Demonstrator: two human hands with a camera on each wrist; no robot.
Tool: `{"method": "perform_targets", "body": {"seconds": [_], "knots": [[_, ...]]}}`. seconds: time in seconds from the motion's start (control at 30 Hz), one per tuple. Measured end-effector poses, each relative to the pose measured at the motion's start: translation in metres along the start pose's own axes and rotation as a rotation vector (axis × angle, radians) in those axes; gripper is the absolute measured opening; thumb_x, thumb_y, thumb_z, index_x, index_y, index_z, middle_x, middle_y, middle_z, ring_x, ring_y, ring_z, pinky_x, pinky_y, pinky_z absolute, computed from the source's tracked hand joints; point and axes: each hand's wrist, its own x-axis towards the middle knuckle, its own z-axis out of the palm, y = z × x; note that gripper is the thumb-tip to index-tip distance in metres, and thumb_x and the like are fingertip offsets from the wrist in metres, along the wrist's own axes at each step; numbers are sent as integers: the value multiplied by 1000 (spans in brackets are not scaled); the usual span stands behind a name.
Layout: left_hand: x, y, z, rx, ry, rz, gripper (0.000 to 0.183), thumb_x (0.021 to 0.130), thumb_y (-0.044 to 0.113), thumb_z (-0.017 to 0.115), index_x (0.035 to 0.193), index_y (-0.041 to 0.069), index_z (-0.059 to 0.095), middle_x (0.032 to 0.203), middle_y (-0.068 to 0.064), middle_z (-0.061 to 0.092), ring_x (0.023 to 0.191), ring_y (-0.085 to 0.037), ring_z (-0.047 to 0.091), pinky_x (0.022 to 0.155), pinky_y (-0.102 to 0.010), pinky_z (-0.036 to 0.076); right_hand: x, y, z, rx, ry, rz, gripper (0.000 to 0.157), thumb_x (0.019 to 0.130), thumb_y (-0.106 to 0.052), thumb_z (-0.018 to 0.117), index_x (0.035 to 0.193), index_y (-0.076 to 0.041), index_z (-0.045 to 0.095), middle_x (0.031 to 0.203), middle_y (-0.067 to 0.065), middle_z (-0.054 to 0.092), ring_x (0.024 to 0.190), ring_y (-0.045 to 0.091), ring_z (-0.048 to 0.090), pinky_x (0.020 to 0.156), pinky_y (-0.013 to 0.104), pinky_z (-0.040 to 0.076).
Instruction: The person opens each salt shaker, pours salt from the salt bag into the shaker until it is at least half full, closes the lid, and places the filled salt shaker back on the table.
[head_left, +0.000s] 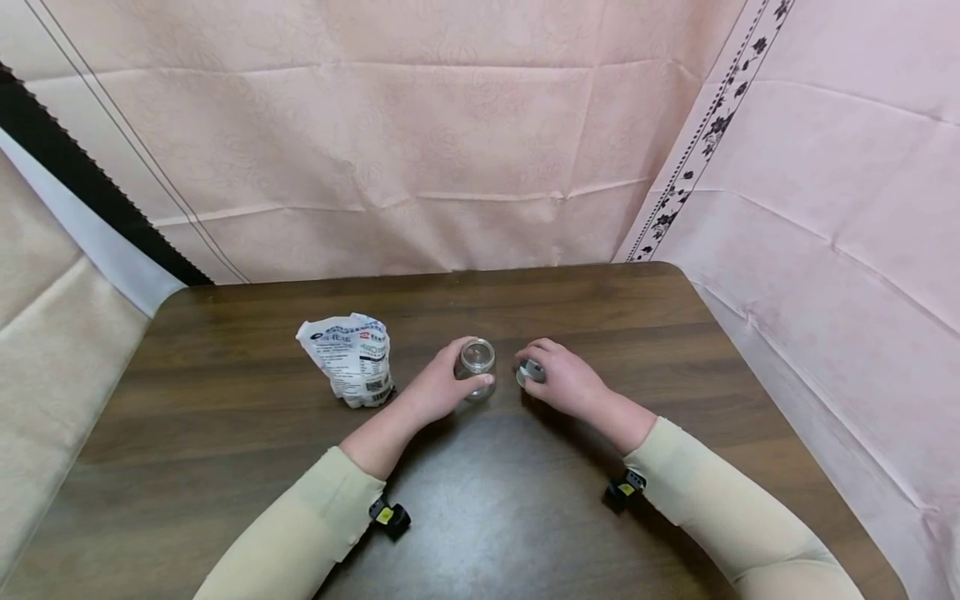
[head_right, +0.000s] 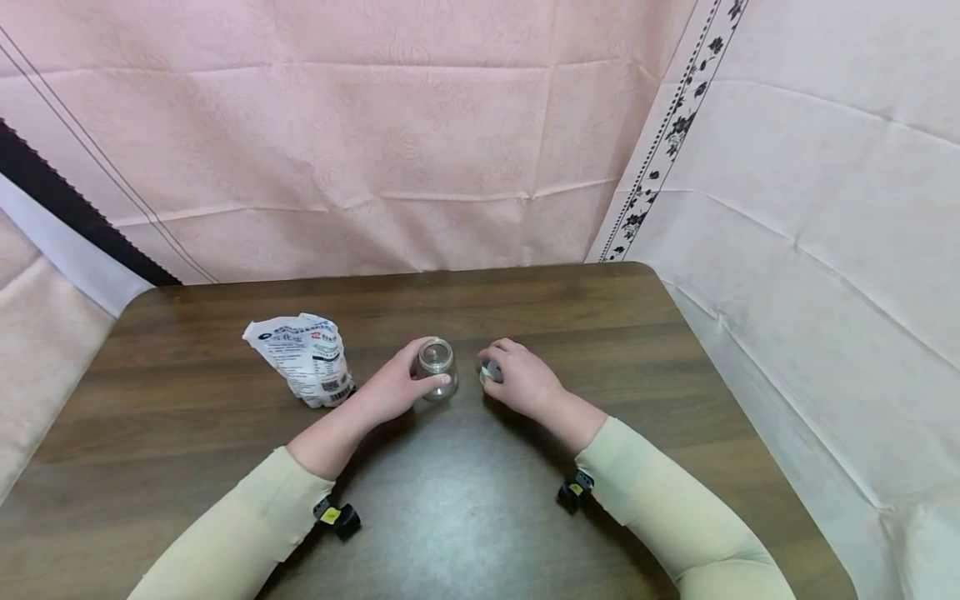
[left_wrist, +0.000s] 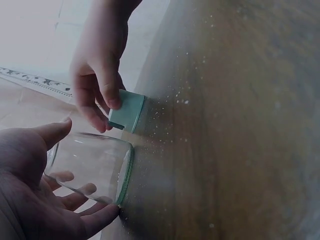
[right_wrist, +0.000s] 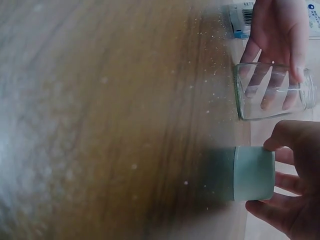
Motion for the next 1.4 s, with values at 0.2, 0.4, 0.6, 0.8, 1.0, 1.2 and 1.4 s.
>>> {"method": "perform_targets", "body": {"seconds": [0.2,0.4,0.6,0.8,1.0,1.2,1.4], "knots": [[-1,-1,0,2,-14,-19,76,80,37,71,142,20,31,139,-6,39,125,-21,41,100,-42,34,-3,2,1,-20,-1,-12,42,81,-24,66,122,-16,58,119,4,53,104,19,54,83,36,48],[-6,-1,1,26,2,-54,86,77,40,73,145,23,24,143,-12,31,127,-26,38,101,-44,33,-6,4,1,-18,10,9,48,84,-32,64,128,-17,54,126,4,50,112,20,50,87,37,46],[-17,2,-2,27,40,-63,86,79,42,70,146,27,19,146,-11,25,130,-27,34,102,-47,32,-8,2,-4,-21,42,9,53,85,-42,62,131,-19,51,129,2,48,117,20,47,87,38,46],[-32,6,-3,62,76,-36,86,79,46,69,146,28,18,148,-9,24,131,-26,33,101,-48,33,-11,0,-11,-15,97,-34,52,86,-43,61,130,-17,52,129,4,49,118,22,46,91,40,44],[-52,5,-7,105,96,-7,89,76,57,65,146,29,18,148,-7,25,132,-25,31,102,-48,32,-14,-9,-16,-17,173,-99,44,86,-41,60,122,-16,58,122,3,54,114,21,48,94,40,41],[-77,5,-14,116,98,0,85,78,57,64,145,29,22,147,-6,27,132,-24,32,102,-48,32,-20,-24,-18,-45,236,-205,37,85,-37,61,113,-14,63,111,2,58,105,20,52,93,38,40],[-102,2,-25,123,102,-28,84,76,65,59,144,30,24,144,-5,31,130,-23,36,100,-48,34,-26,-40,-18,-43,230,-275,32,84,-35,63,109,-14,64,107,0,59,101,19,53,89,40,41]]}}
